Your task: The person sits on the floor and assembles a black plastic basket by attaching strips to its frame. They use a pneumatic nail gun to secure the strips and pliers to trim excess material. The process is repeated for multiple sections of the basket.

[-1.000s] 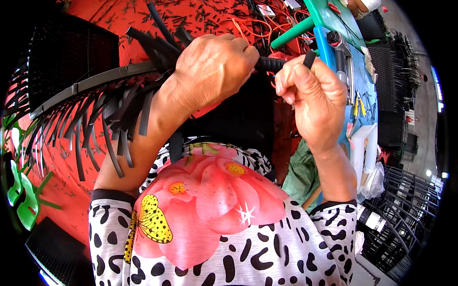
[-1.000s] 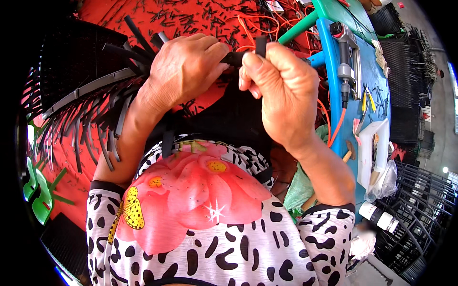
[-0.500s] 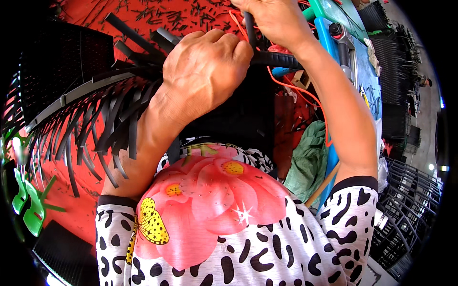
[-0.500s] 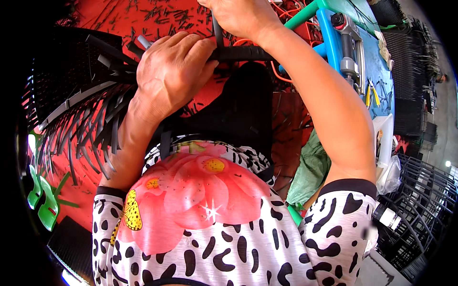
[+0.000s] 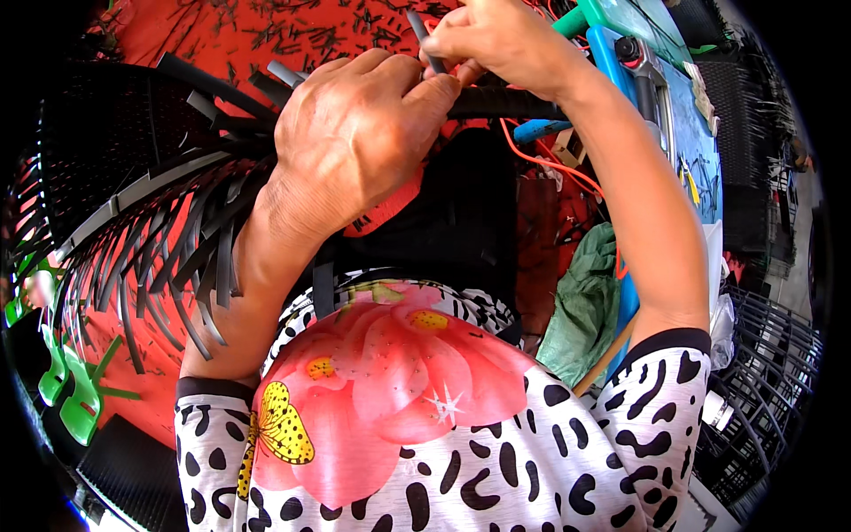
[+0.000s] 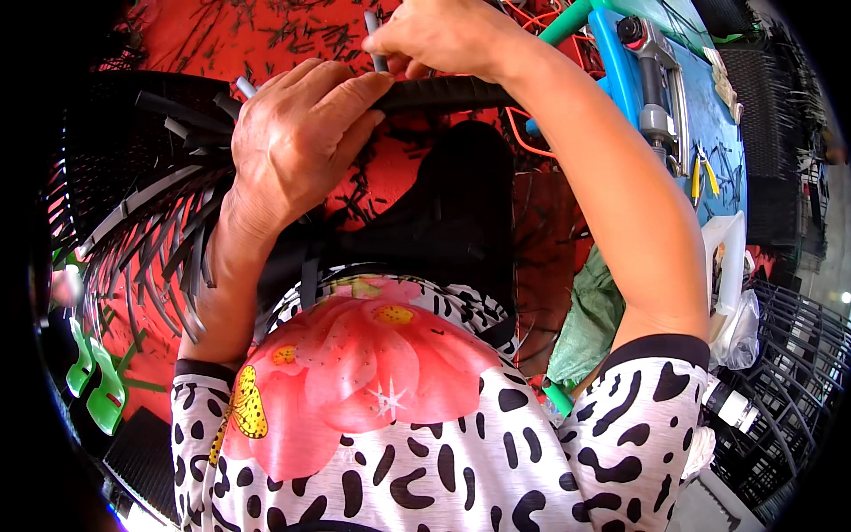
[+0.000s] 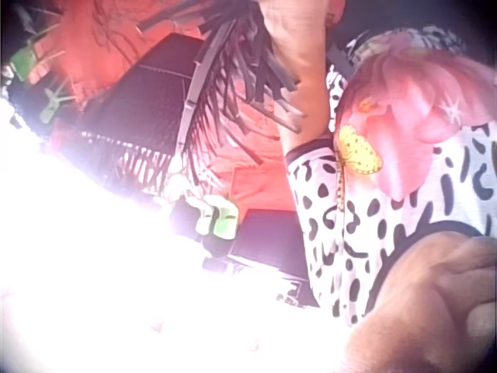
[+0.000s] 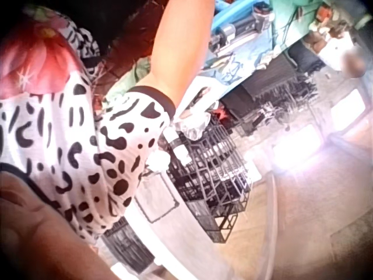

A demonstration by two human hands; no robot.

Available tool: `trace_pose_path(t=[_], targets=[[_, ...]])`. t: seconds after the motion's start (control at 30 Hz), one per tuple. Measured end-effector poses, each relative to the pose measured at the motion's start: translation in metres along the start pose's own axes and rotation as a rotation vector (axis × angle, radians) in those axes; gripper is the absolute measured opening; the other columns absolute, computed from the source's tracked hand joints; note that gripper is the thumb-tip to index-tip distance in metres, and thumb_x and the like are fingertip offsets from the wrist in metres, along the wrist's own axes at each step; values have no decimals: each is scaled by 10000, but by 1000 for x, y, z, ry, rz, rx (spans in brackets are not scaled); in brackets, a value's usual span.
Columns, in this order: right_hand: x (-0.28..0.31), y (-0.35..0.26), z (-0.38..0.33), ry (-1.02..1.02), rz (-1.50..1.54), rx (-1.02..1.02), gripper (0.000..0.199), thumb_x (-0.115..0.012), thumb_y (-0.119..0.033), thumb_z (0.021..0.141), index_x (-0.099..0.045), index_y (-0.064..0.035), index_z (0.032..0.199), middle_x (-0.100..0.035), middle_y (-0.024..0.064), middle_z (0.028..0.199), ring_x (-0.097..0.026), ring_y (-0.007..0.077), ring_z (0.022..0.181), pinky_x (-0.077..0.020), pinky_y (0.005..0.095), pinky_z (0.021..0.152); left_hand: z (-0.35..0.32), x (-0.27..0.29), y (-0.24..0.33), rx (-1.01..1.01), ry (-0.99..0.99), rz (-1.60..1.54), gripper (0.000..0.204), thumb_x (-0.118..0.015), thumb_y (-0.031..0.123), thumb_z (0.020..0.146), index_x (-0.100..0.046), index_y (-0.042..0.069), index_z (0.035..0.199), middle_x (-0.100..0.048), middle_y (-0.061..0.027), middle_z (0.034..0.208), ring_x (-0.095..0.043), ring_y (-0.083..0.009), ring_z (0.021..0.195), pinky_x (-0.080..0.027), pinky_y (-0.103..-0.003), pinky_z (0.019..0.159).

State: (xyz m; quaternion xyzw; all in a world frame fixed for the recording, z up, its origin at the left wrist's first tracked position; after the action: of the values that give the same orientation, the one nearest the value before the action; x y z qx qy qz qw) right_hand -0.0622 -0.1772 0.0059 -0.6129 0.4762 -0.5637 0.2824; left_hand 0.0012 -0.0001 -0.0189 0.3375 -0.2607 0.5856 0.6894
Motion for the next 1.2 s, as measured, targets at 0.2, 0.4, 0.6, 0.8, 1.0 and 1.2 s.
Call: trace_pose_path(t=[0.2,0.4,0.6,0.8,1.0,1.2], targets=[[2,3,-2,10,-545,240,283,-572,-20,750,-667,12,1015,-674,183,936,-665,264,859,-513,354,781,5,2,-2,11,-1,-68,338,-733,64,679,-651,35,1006,-575,-82,763,-585,-280,707,-482,-385,625],[0,-10,-9,135,-438,231,180,-550,7,760,-693,35,866,-694,154,793,-684,207,743,-532,313,711,4,3,-3,26,-44,-39,328,-728,67,691,-654,37,1009,-589,-86,784,-592,-285,724,-485,-384,630],[-1,-12,-6,123,-292,96,154,-575,-23,757,-705,23,825,-702,108,731,-678,153,674,-530,278,663,3,3,-4,-9,-35,-59,323,-724,73,707,-655,41,1021,-609,-86,815,-603,-290,742,-488,-381,635],[3,-10,-4,80,-363,146,153,-591,-36,743,-706,17,829,-704,88,726,-656,150,652,-515,280,643,3,4,-3,-27,-26,-32,322,-715,86,725,-652,42,1037,-616,-101,832,-613,-294,764,-489,-390,664],[-2,-17,-7,69,-137,19,140,-585,26,755,-686,35,853,-681,84,718,-644,153,651,-510,285,604,3,3,-5,-48,-17,-26,313,-708,82,730,-646,38,1034,-608,-105,820,-608,-303,762,-485,-393,683],[-6,13,6,8,136,-161,134,-599,73,753,-671,17,851,-656,66,755,-608,155,663,-494,277,607,2,5,-2,-70,-59,-85,315,-689,49,729,-637,20,1038,-595,-109,794,-593,-314,725,-476,-398,655]])
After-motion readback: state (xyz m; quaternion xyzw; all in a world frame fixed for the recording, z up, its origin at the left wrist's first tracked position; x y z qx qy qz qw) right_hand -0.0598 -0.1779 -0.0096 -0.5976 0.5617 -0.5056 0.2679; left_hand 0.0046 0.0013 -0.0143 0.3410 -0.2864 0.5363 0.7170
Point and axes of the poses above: each hand's wrist, its own z-axis towards the middle knuckle, its own x-axis out of the back of the hand, y = z × x, the point moved 1 cm from there along z, towards the middle knuckle
